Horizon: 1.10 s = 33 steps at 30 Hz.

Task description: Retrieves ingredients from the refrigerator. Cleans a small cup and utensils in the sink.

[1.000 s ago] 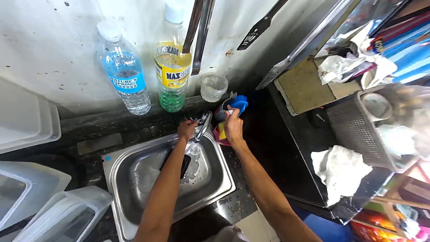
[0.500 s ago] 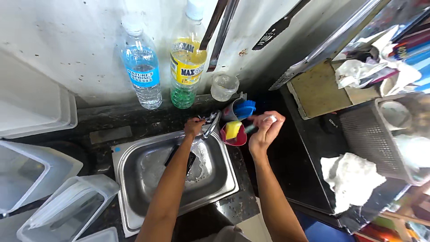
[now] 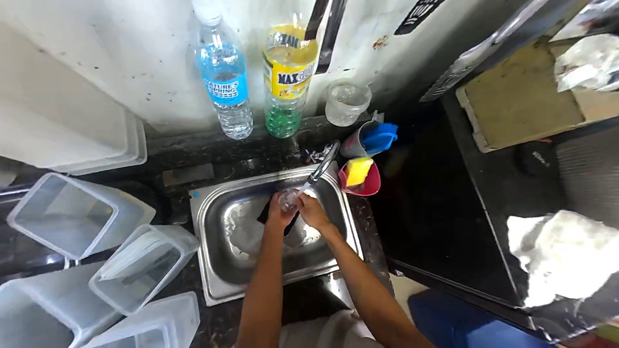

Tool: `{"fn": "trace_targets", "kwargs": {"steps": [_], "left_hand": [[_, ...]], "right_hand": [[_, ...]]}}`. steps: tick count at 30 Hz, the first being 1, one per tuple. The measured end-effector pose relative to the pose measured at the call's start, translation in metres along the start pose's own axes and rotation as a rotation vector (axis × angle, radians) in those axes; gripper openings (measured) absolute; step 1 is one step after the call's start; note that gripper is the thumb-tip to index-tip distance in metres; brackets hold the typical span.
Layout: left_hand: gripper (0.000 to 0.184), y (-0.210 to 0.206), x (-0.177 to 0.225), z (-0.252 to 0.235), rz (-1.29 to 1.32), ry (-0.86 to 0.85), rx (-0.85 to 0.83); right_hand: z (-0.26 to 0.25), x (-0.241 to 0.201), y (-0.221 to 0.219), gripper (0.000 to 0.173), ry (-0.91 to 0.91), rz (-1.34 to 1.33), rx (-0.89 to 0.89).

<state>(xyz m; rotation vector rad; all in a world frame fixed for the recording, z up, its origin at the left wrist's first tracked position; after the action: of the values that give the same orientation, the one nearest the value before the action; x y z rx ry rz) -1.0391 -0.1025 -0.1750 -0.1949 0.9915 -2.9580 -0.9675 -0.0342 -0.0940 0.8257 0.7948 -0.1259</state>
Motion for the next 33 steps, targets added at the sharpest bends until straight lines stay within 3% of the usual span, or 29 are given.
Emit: {"fn": "trace_targets", "kwargs": {"steps": [2, 6, 10, 14, 19, 22, 29, 33], "left_hand": [[0.040, -0.004, -0.005, -0.004, 0.038, -0.002, -0.039], [0.033, -0.001, -0.015, -0.014, 0.125, -0.004, -0.062], [0.037, 0.008, -0.021, -0.017, 0.130, -0.007, -0.015], [0.031, 0.012, -0.012, -0.015, 0.152, -0.096, 0.003], [0.044, 0.015, -0.010, -0.014, 0.141, -0.067, 0.123], [0.046, 0.013, -0.012, -0.012, 0.119, -0.069, 0.173], [0.041, 0.016, -0.019, -0.017, 0.100, -0.035, 0.179], [0.036, 0.022, -0.018, -0.018, 0.107, -0.059, 0.185]], "right_hand": [[0.001, -0.001, 0.007, 0.043, -0.023, 0.077, -0.107], [0.016, 0.006, 0.028, 0.034, 0.029, 0.268, -0.031], [0.031, 0.022, 0.020, 0.048, -0.129, 0.513, -0.084], [0.033, 0.027, -0.008, 0.054, 0.000, 0.337, -0.151], [0.034, 0.031, -0.012, 0.044, 0.013, 0.303, 0.127], [0.043, 0.024, -0.030, 0.043, 0.084, 0.280, 0.104], [0.031, 0.038, -0.027, 0.038, 0.044, 0.167, 0.117], [0.030, 0.039, -0.035, 0.039, 0.069, 0.120, 0.038]]}}
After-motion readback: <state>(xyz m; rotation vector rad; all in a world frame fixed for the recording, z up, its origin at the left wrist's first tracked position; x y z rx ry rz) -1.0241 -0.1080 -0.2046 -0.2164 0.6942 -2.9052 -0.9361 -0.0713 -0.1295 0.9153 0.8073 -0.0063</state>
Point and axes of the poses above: each hand's wrist, its own z-axis away from the middle knuckle, its own y-axis out of the back of the hand, x = y × z, the point moved 8 cm from there along -z, towards the middle knuckle, and after that the axes turned 7 degrees about z, right-handed, at the moved point
